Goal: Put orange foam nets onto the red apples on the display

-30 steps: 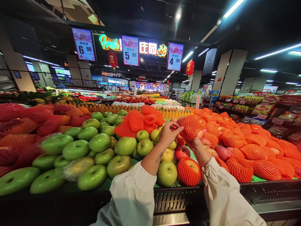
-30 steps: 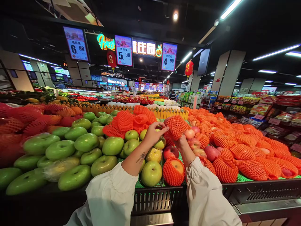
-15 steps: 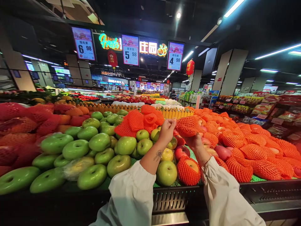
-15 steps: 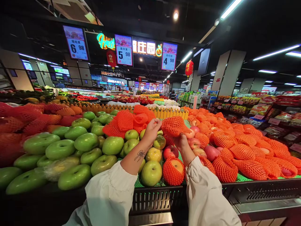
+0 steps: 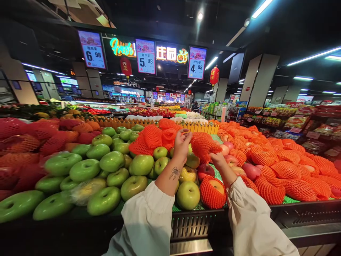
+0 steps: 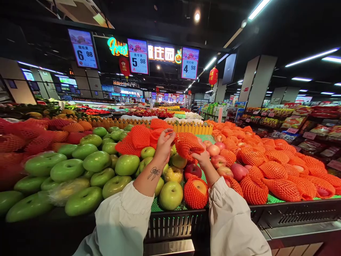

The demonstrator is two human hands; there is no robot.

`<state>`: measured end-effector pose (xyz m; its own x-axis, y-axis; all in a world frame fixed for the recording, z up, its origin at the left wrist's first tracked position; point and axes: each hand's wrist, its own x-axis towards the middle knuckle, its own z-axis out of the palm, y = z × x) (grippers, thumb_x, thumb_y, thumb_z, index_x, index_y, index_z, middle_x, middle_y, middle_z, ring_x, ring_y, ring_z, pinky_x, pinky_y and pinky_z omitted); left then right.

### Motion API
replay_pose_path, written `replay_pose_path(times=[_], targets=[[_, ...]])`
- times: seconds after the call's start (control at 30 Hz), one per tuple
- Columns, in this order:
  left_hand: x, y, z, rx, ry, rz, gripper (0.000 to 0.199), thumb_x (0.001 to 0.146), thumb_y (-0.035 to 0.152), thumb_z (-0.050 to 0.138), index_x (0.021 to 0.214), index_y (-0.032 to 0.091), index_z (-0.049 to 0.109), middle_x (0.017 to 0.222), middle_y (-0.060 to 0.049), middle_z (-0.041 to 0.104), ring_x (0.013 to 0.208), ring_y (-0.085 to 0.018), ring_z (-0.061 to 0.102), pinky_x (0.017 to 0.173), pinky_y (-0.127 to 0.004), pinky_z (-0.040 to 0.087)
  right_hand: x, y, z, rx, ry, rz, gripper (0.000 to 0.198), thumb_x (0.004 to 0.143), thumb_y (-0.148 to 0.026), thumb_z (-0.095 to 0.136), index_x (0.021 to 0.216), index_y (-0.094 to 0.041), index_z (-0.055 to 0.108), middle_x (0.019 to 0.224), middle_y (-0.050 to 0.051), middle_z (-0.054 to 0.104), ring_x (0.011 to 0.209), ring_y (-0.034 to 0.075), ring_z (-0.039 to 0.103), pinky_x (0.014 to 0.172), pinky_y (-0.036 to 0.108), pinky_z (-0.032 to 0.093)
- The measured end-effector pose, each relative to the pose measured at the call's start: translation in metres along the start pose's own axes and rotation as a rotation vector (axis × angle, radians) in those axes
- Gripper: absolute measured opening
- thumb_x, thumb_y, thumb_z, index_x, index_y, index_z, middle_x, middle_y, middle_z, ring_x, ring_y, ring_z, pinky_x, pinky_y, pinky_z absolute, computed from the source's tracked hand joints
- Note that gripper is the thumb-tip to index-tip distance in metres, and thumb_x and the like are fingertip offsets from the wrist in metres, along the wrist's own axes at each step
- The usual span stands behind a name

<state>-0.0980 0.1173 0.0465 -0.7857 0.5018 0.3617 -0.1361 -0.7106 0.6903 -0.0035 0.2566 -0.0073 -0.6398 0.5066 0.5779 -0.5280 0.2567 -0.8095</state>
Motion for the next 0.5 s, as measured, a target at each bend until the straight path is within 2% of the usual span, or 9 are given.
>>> replay_pose_path(times=[0.07,0.17,0.27,0.37,0.43,0.5], targets=[[0.003,-0.002,-0.003,-0.025,0.088,-0.066,0.013,0.093,0.008,0.057,0.100,0.015,0.049,0.078,0.003,0.059,0.069,-0.007,0.056,0.072,-0.019,0.043,-0.004,-0.012,0.009,-0.029,-0.030,-0.051,0.036,0.062,-0.027,0.077,0.096,-0.022,0.065,0.092,0.002,0.069,0.113,0.024,0.060,0.106,0.038,0.045],[0.005,-0.005,-0.004,-0.005,0.141,-0.176,0.010,0.095,0.008,0.055,0.096,0.014,0.049,0.074,0.003,0.058,0.064,-0.007,0.054,0.069,-0.020,0.043,-0.009,-0.020,0.017,0.062,-0.010,0.013,0.037,0.065,-0.032,0.077,0.098,-0.022,0.064,0.097,0.004,0.070,0.118,0.025,0.060,0.109,0.041,0.045],[0.001,-0.004,-0.002,0.003,0.083,-0.287,0.008,0.092,0.008,0.058,0.092,0.012,0.051,0.073,-0.001,0.061,0.062,-0.010,0.057,0.067,-0.024,0.046,-0.004,-0.013,0.017,0.217,0.084,0.118,0.033,0.059,-0.035,0.075,0.087,-0.023,0.061,0.092,0.005,0.070,0.116,0.029,0.062,0.106,0.045,0.050],[-0.005,-0.001,0.002,-0.006,-0.055,-0.348,0.016,0.086,0.010,0.068,0.094,0.011,0.054,0.083,-0.005,0.066,0.069,-0.012,0.062,0.072,-0.025,0.048,0.004,-0.004,0.015,0.294,0.105,0.184,0.034,0.057,-0.043,0.069,0.082,-0.024,0.057,0.090,0.007,0.069,0.118,0.033,0.062,0.100,0.050,0.054],[-0.007,0.000,0.002,0.003,-0.131,-0.325,0.023,0.084,0.008,0.070,0.100,0.012,0.054,0.091,-0.006,0.068,0.075,-0.011,0.063,0.075,-0.024,0.048,0.006,-0.003,0.015,0.317,0.129,0.193,0.036,0.056,-0.047,0.068,0.082,-0.025,0.055,0.091,0.007,0.070,0.122,0.034,0.061,0.100,0.051,0.054],[-0.006,-0.001,0.002,0.058,-0.122,-0.258,0.025,0.086,0.006,0.067,0.105,0.013,0.053,0.091,-0.003,0.066,0.073,-0.010,0.062,0.073,-0.023,0.046,0.005,-0.004,0.015,0.313,0.147,0.169,0.038,0.056,-0.049,0.069,0.081,-0.026,0.052,0.090,0.006,0.070,0.124,0.033,0.060,0.101,0.050,0.054]])
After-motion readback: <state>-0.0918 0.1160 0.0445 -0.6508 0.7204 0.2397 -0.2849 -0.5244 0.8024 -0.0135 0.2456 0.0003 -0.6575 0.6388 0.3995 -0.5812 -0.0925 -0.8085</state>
